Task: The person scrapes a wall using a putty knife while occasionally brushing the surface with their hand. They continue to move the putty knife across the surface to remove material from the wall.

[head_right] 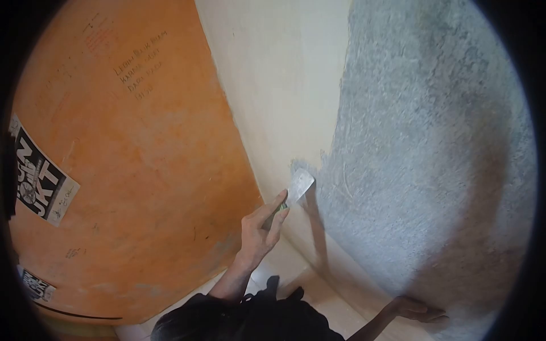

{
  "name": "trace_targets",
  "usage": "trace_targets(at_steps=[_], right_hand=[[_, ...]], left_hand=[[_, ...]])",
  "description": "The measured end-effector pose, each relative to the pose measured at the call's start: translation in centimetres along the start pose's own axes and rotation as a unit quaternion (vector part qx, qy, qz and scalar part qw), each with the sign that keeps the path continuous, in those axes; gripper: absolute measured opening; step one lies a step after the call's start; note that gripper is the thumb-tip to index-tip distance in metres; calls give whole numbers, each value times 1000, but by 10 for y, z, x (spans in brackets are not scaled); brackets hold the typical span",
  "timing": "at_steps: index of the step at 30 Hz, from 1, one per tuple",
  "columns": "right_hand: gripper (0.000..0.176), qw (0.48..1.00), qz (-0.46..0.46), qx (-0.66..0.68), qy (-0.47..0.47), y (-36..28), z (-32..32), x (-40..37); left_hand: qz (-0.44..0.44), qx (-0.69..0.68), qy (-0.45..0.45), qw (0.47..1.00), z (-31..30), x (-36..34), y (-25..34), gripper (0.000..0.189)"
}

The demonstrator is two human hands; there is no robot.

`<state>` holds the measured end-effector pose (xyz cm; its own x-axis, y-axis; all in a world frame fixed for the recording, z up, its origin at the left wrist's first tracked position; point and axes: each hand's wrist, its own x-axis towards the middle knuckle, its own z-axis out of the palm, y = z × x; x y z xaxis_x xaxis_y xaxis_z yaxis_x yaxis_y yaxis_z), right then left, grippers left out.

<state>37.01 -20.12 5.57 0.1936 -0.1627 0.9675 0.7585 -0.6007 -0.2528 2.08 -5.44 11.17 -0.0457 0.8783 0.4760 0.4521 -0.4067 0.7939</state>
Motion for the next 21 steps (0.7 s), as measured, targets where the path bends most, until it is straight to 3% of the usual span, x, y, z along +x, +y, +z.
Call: trace_targets(at_steps=[2, 7, 11, 13, 18, 20, 21], right_hand=[[58, 1000, 5, 6, 5, -2, 3, 1], [57, 999, 30, 38, 11, 11, 0, -4], [56, 999, 51, 17, -4, -25, -12, 11], [56, 997, 70, 6, -14, -36, -10, 16], [53, 996, -36, 42, 65, 11, 10, 3], [53, 998, -19, 45, 50, -17, -7, 9], [53, 998, 3, 55, 32, -28, -10, 15]], left_hand=[[31, -24, 28, 999, 2, 8, 8, 36], [17, -19, -3, 1000, -1, -12, -6, 35], [10, -17, 5, 1000, -7, 4, 23, 34], [19, -13, 5, 1000, -1, 4, 10, 35], [16, -24, -7, 1000, 3, 5, 25, 37], [128, -66, 46, 988, 8, 28, 55, 43], [127, -79, 50, 987, 11, 26, 56, 43]])
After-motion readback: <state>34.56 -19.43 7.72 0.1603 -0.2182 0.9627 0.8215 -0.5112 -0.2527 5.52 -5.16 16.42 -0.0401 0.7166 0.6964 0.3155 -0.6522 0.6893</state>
